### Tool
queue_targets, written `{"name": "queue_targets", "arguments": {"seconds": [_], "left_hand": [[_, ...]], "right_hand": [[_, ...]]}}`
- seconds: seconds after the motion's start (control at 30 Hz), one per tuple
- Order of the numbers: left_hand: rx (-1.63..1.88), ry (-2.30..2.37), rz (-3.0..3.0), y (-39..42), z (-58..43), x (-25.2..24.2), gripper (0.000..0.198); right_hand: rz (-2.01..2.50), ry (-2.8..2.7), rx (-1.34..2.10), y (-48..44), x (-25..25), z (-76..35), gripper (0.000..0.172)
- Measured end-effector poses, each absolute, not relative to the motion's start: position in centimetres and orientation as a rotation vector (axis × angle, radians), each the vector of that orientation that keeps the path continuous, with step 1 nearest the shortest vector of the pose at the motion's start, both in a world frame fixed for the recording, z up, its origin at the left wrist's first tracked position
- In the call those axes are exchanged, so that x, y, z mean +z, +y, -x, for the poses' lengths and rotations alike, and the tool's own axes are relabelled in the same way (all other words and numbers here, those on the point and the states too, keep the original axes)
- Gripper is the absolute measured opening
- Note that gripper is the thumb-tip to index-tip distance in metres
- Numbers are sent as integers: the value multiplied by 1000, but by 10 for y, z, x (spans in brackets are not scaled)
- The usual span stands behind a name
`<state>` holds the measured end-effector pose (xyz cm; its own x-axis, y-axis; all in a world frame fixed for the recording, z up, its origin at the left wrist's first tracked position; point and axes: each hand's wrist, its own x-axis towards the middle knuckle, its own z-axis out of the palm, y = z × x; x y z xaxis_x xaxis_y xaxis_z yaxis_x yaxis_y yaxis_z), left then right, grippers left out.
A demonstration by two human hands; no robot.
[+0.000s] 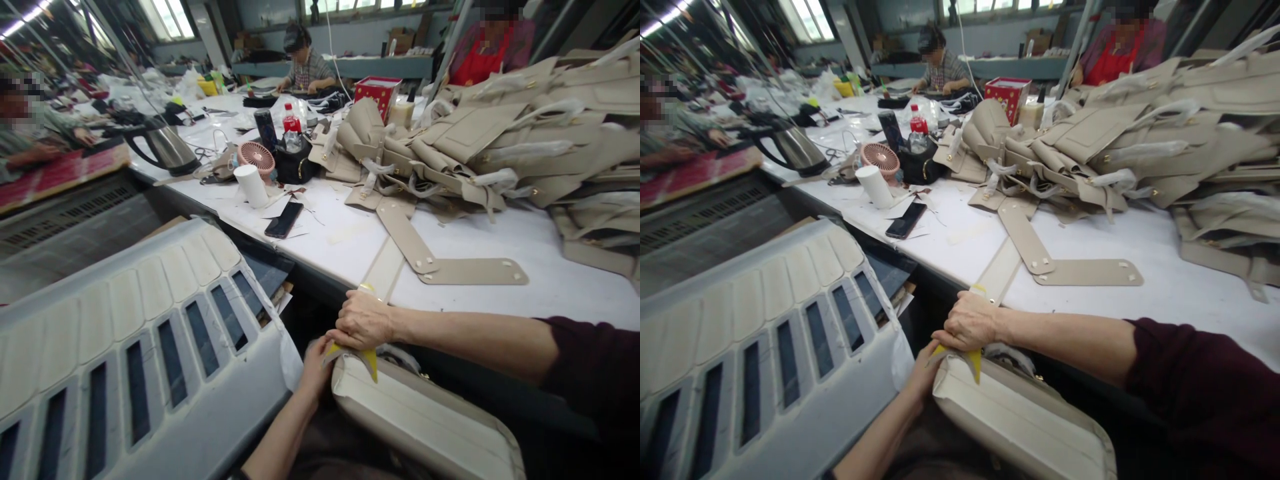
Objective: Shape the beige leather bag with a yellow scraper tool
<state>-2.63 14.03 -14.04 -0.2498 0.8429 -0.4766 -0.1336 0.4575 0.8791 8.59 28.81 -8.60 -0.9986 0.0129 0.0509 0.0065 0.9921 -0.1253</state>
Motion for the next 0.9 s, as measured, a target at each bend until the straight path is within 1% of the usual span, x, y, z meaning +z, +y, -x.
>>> {"name": "queue_targets", "arguments": {"seconds": [0.07,0.13,0.23,0.3,0.37,0.47,0.57,0.9], "left_hand": [[1136,1557,-616,132,32,-125,53],[1127,1579,-707,121,35,-105,54],[923,1712,-1024,111,31,-79,48],[814,1829,-1184,111,26,-72,41],[734,1911,-1286,114,22,-70,37],[657,1949,-1371,115,19,-71,42],[651,1959,-1390,114,17,-72,45],[689,1964,-1474,111,8,-83,44]], "right_hand": [[4,-3080,200,288,-85,-86,59],[-15,-3077,219,289,-84,-86,59],[-35,-3071,237,289,-84,-86,58],[-32,-3063,237,289,-85,-86,58],[-33,-3061,236,289,-85,-87,58],[-47,-3067,242,289,-85,-87,58],[-58,-3063,240,291,-86,-88,58],[10,-3062,261,286,-91,-100,59]]}}
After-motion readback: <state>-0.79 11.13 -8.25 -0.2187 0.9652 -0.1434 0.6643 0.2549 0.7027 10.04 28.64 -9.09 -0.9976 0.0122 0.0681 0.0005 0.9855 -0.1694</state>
